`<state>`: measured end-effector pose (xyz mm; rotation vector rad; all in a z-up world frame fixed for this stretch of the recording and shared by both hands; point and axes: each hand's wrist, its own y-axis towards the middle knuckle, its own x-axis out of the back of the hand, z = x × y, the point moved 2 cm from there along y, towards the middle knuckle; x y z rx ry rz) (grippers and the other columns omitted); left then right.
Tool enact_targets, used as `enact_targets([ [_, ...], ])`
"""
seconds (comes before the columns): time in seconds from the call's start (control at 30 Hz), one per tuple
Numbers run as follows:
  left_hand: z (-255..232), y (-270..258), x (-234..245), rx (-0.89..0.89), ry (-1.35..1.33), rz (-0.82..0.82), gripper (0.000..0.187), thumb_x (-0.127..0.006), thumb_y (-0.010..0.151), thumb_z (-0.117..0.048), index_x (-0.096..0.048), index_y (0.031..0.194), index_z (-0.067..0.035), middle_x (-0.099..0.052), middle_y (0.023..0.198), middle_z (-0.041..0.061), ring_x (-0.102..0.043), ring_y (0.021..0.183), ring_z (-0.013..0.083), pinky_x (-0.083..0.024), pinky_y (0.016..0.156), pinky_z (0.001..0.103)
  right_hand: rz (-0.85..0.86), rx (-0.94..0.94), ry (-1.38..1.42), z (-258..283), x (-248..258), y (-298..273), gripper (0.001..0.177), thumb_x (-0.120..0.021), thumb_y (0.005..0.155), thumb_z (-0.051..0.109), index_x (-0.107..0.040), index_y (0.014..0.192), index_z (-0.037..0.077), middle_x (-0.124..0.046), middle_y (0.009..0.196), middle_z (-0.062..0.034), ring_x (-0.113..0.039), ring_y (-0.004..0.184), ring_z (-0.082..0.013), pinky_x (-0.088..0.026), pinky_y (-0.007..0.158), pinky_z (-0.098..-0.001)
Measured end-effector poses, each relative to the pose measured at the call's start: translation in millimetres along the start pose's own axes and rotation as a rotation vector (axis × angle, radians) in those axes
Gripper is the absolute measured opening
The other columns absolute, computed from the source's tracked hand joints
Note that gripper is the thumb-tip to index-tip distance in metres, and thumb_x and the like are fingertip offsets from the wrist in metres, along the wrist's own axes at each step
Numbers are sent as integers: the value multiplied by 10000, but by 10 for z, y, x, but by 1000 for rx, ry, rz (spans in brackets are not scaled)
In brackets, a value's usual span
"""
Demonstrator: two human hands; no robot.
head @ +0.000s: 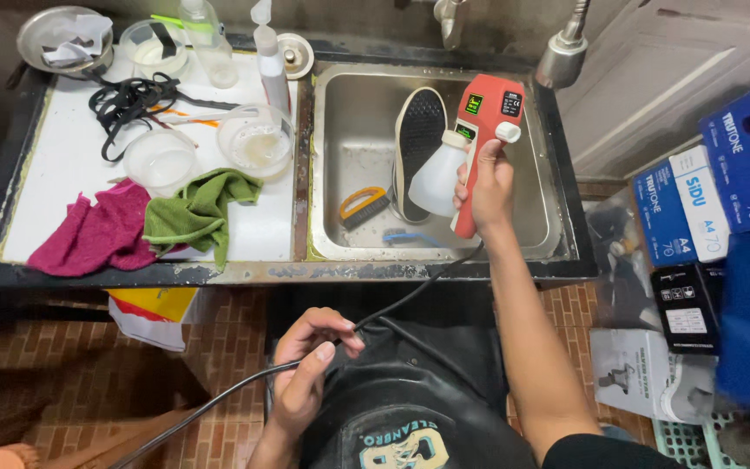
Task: The person scrubs a black and white sneaker with a brush in a sink, then uses a handheld steamer to clean the shoe's sole and upper. The person briefly touches their face near the end of the clip.
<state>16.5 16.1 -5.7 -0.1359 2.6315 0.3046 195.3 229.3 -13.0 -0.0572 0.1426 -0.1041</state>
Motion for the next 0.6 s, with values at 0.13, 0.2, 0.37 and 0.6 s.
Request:
enact_targets([
  [0.13,-34,52,10,-26,3,7,281,-494,761,-231,-535,866,26,-551,718,126,-533,660,173,-444,598,260,-12,33,-31,75,-69,73,533,-313,766,546,-440,900,46,-378,539,-25,-337,342,-71,-301,286,-217],
  [0.2,-40,46,16,4,13,0,279,-490,747,-222,-539,862,27,-556,720,130,-541,666,176,-454,602,261,12,-1,-56,72,-65,70,510,-314,770,546,-422,878,59,-370,538,-28,-333,344,-71,-296,281,-218],
  [0.37,-43,47,30,25,10,-18,281,-488,756,-234,-540,861,21,-570,719,126,-537,650,167,-445,603,252,14,-22,-93,43,-63,86,495,-309,786,530,-427,883,59,-380,546,-27,-334,353,-71,-305,291,-219],
  [0.6,-39,38,24,53,28,-1,278,-481,751,-237,-540,862,11,-578,717,122,-540,652,158,-444,612,248,5,-16,-60,19,-64,97,522,-318,773,535,-438,908,45,-375,545,-27,-330,346,-70,-301,291,-219],
])
